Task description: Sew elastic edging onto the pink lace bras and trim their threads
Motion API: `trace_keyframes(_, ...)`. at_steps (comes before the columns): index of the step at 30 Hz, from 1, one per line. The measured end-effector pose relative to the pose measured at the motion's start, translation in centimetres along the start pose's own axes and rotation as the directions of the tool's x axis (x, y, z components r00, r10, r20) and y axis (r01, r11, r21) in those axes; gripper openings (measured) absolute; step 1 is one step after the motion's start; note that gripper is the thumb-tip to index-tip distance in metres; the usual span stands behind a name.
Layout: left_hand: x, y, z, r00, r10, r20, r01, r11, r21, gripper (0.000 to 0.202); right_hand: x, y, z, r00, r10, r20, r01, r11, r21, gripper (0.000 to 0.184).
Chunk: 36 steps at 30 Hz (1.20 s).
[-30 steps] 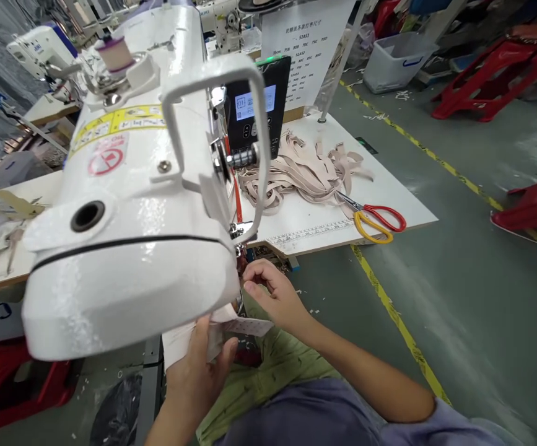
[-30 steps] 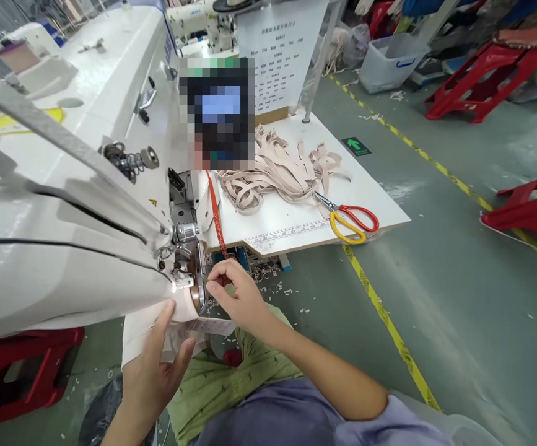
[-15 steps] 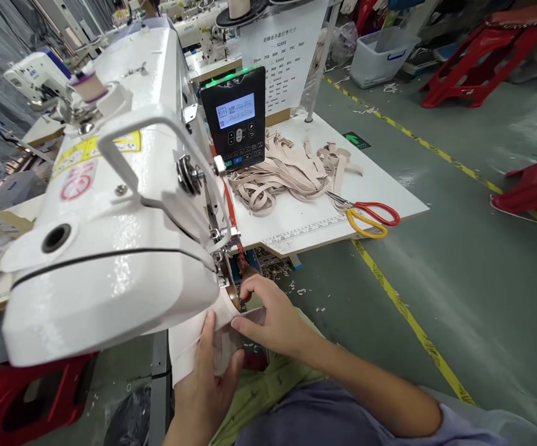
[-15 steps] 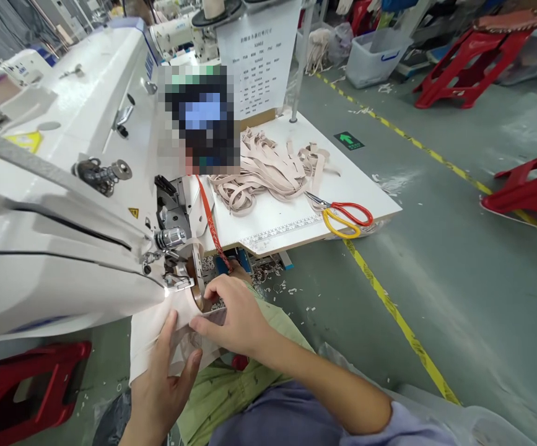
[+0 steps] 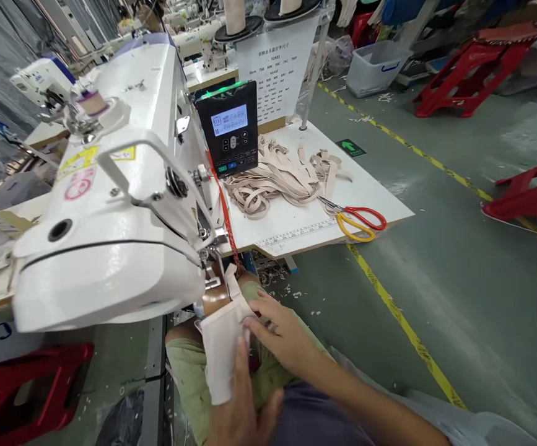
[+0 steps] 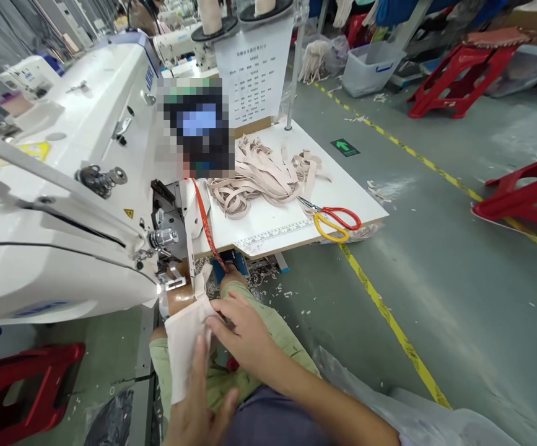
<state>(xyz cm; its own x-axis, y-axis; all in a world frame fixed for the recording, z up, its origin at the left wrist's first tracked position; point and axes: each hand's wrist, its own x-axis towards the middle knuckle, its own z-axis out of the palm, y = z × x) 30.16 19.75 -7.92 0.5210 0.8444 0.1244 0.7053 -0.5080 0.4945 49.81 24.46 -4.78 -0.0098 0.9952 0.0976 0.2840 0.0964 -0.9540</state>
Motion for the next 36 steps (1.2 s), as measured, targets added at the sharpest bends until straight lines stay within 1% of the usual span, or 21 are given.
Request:
trace_keyframes(2, -1.0, 0.9, 1.2, 0.997, 0.033, 0.069, -0.027, 0.996, -0.085, 0.097, -1.1, 0.6, -0.8, 0.999, 0.037, -0.035, -0.034, 0.996, 0.085, 0.02)
trace_keyframes(3, -1.1, 1.2, 1.4, 0.992, 0.06, 0.113, -0.04, 0.983, -0.177, 0.098, -1.6, 0.8, -1.2, 0.997, 0.063, -0.054, -0.055, 0.99, 0.128, 0.02)
trace_keyframes(5, -0.7, 1.6, 1.0, 0.968, 0.146, 0.203, -0.048, 0.905, -0.422, 0.093, -2.3, 1.1, -1.9, 0.992, 0.11, -0.068, -0.093, 0.972, 0.214, 0.018)
trace_keyframes(6, -0.3, 1.6, 0.4, 0.958, 0.184, 0.22, -0.049, 0.861, -0.506, 0.085, -2.5, 1.1, -2.1, 0.989, 0.132, -0.06, -0.113, 0.959, 0.259, 0.017)
trace_keyframes(7, 0.2, 1.5, -0.3, 0.957, 0.2, 0.211, -0.056, 0.839, -0.541, 0.075, -2.7, 1.2, -2.3, 0.988, 0.153, -0.038, -0.135, 0.943, 0.304, 0.016)
trace_keyframes(8, 0.8, 1.4, -1.0, 0.964, 0.196, 0.177, -0.074, 0.845, -0.529, 0.065, -2.8, 1.3, -2.5, 0.985, 0.175, -0.009, -0.161, 0.925, 0.345, 0.017)
trace_keyframes(11, 2.4, 0.7, -3.2, 0.988, 0.154, -0.004, -0.144, 0.918, -0.37, 0.045, -3.1, 1.4, -2.5, 0.968, 0.239, 0.073, -0.247, 0.865, 0.436, 0.018)
trace_keyframes(13, 3.4, 0.6, -4.3, 0.985, 0.152, -0.084, -0.171, 0.934, -0.313, 0.043, -3.2, 1.4, -2.5, 0.964, 0.245, 0.103, -0.265, 0.857, 0.443, 0.017)
trace_keyframes(15, 4.5, 0.7, -5.1, 0.976, 0.201, -0.088, -0.218, 0.931, -0.293, 0.049, -3.3, 1.2, -2.6, 0.969, 0.214, 0.126, -0.247, 0.883, 0.4, 0.017)
trace_keyframes(17, 5.8, 1.0, -5.6, 0.965, 0.263, 0.001, -0.253, 0.927, -0.277, 0.058, -3.2, 0.9, -2.6, 0.975, 0.168, 0.148, -0.207, 0.925, 0.319, 0.018)
trace_keyframes(19, 7.0, 1.2, -6.0, 0.939, 0.325, 0.113, -0.29, 0.925, -0.246, 0.061, -3.1, 0.5, -2.6, 0.982, 0.104, 0.157, -0.138, 0.964, 0.227, 0.019)
trace_keyframes(21, 7.8, 1.0, -6.0, 0.916, 0.367, 0.165, -0.33, 0.92, -0.212, 0.054, -3.1, 0.3, -2.6, 0.989, 0.006, 0.147, -0.023, 0.993, 0.113, 0.019)
trace_keyframes(22, 8.1, 0.7, -5.9, 0.911, 0.377, 0.167, -0.343, 0.918, -0.197, 0.044, -3.1, 0.3, -2.5, 0.989, -0.053, 0.139, 0.047, 0.998, 0.045, 0.019)
trace_keyframes(23, 8.1, 0.4, -5.7, 0.91, 0.383, 0.158, -0.354, 0.917, -0.186, 0.031, -3.1, 0.3, -2.5, 0.985, -0.116, 0.13, 0.12, 0.992, -0.027, 0.019)
trace_keyframes(25, 8.0, -0.4, -5.3, 0.904, 0.411, 0.117, -0.39, 0.905, -0.17, 0.007, -3.2, 0.7, -2.3, 0.964, -0.244, 0.11, 0.26, 0.95, -0.172, 0.018)
trace_keyframes(27, 7.5, -1.2, -5.0, 0.872, 0.488, 0.023, -0.481, 0.866, -0.133, 0.009, -3.2, 1.2, -2.1, 0.924, -0.369, 0.102, 0.382, 0.879, -0.285, 0.015)
trace_keyframes(28, 7.2, -1.5, -4.9, 0.843, 0.537, -0.036, -0.538, 0.837, -0.098, 0.011, -3.2, 1.5, -2.0, 0.898, -0.427, 0.104, 0.436, 0.837, -0.329, 0.013)
trace_keyframes(30, 6.7, -1.9, -4.8, 0.769, 0.625, -0.135, -0.632, 0.775, -0.007, 0.016, -3.3, 2.0, -1.8, 0.843, -0.527, 0.108, 0.524, 0.758, -0.389, 0.011)
trace_keyframes(32, 6.3, -1.9, -5.0, 0.709, 0.679, -0.189, -0.68, 0.73, 0.072, 0.019, -3.4, 2.5, -1.6, 0.8, -0.59, 0.113, 0.577, 0.704, -0.414, 0.014)
trace_keyframes(34, 6.0, -1.8, -5.4, 0.685, 0.701, -0.199, -0.692, 0.711, 0.125, 0.02, -3.4, 2.6, -1.4, 0.789, -0.599, 0.139, 0.596, 0.691, -0.409, 0.015)
trace_keyframes(36, 5.8, -1.7, -5.7, 0.682, 0.706, -0.191, -0.689, 0.707, 0.156, 0.02, -3.5, 2.6, -1.3, 0.798, -0.575, 0.179, 0.593, 0.698, -0.402, 0.016)
